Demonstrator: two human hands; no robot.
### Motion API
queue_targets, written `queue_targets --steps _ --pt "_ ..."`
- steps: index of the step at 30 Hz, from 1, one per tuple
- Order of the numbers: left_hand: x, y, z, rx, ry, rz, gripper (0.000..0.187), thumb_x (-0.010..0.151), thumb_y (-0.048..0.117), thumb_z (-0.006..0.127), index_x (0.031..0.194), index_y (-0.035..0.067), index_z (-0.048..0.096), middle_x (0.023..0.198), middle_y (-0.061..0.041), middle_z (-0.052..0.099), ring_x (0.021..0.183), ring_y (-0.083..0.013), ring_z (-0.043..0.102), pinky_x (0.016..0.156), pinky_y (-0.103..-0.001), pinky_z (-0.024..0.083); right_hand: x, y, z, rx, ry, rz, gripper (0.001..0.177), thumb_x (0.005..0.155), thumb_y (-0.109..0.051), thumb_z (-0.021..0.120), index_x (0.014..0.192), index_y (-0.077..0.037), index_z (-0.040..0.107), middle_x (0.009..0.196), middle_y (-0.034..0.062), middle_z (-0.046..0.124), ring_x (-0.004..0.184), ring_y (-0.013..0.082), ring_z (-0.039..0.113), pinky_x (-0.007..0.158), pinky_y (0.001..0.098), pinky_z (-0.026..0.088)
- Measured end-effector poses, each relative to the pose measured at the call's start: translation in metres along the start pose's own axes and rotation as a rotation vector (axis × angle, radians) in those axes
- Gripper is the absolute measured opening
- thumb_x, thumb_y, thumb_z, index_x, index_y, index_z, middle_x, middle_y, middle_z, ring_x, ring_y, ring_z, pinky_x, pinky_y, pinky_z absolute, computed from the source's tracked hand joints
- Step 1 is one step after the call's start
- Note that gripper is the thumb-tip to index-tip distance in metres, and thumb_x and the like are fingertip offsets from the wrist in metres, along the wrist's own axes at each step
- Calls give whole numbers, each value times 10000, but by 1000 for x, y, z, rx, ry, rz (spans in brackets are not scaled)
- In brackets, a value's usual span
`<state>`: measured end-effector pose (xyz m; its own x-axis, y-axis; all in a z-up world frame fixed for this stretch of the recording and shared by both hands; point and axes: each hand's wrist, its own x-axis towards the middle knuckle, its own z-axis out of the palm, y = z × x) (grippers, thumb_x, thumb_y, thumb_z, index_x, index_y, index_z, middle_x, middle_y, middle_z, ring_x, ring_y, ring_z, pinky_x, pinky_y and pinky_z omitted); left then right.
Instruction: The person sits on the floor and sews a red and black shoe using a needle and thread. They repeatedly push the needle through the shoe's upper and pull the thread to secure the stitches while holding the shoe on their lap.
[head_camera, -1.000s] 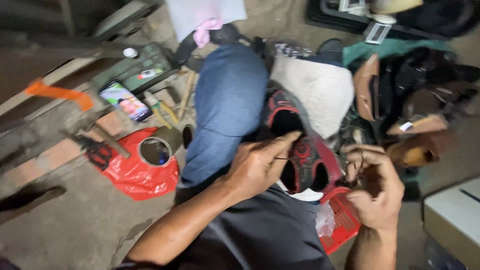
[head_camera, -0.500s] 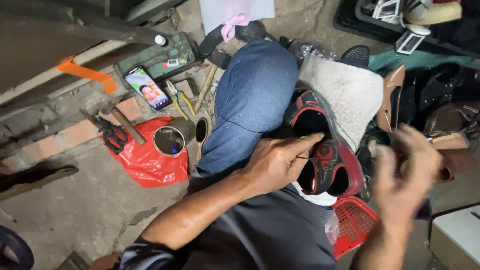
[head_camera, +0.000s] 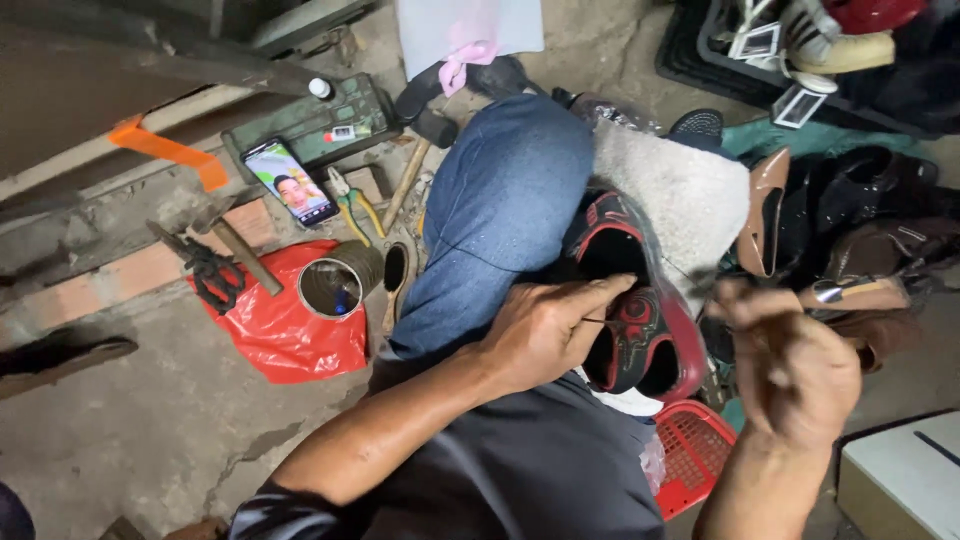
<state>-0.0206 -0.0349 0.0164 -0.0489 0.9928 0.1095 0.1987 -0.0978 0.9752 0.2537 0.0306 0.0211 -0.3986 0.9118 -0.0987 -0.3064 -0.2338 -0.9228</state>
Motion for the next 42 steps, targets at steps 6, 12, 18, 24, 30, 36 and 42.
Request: queue_targets --steps 6,12,18,24,30,36,42 --pt "-2 -3 2 6 -16 11 399 846 -76 605 1241 -62 657 939 -126 779 592 -213 662 563 -327 541 -7 4 7 166 -137 -70 188 1075 -268 680 1089 -112 784 893 75 677 701 121 636 649 251 550" --pt "-7 -4 4 42 9 -18 394 844 -55 610 1231 -22 677 954 -131 789 593 -228 682 559 -343 550 7 -24 63 -846 -171 226 1037 631 -421 757 1458 117 436 1536 197 459 991 212 530 890 343 470" --pt "-9 -5 6 42 -8 -33 430 833 -75 602 1254 -19 666 913 -101 785 570 -186 661 546 -322 541 7 -40 62 -1296 -217 394 1220 452 -607 831 1451 14 504 1268 218 662 1066 379 693 932 562 538" --pt "-8 -4 7 36 3 -8 405 849 -77 593 1246 -32 662 1016 -126 789 642 -217 708 588 -327 573 5 -21 39 -1222 -346 177 837 493 -547 883 1054 27 646 1112 156 717 888 286 697 816 405 539" --pt "-10 -14 20 37 75 -20 363 964 24 551 1294 85 687 963 -178 771 937 -366 746 752 -443 609 -14 41 -14 -937 -273 -118 880 540 -880 748 905 -82 685 770 61 625 652 268 616 623 379 500" --pt "-1 2 9 103 -6 -30 399 865 -3 599 1260 0 656 1110 -133 779 718 -286 744 641 -368 579 -31 9 47 -950 -60 91 597 721 -353 775 1151 41 653 957 87 682 792 190 588 765 307 492" --pt "2 6 14 138 -31 -69 441 872 -21 644 1307 50 651 988 -90 800 739 -231 766 626 -333 596 -35 28 63 -863 63 19 881 692 -376 837 1398 45 520 1414 213 599 1288 356 606 1120 439 450"
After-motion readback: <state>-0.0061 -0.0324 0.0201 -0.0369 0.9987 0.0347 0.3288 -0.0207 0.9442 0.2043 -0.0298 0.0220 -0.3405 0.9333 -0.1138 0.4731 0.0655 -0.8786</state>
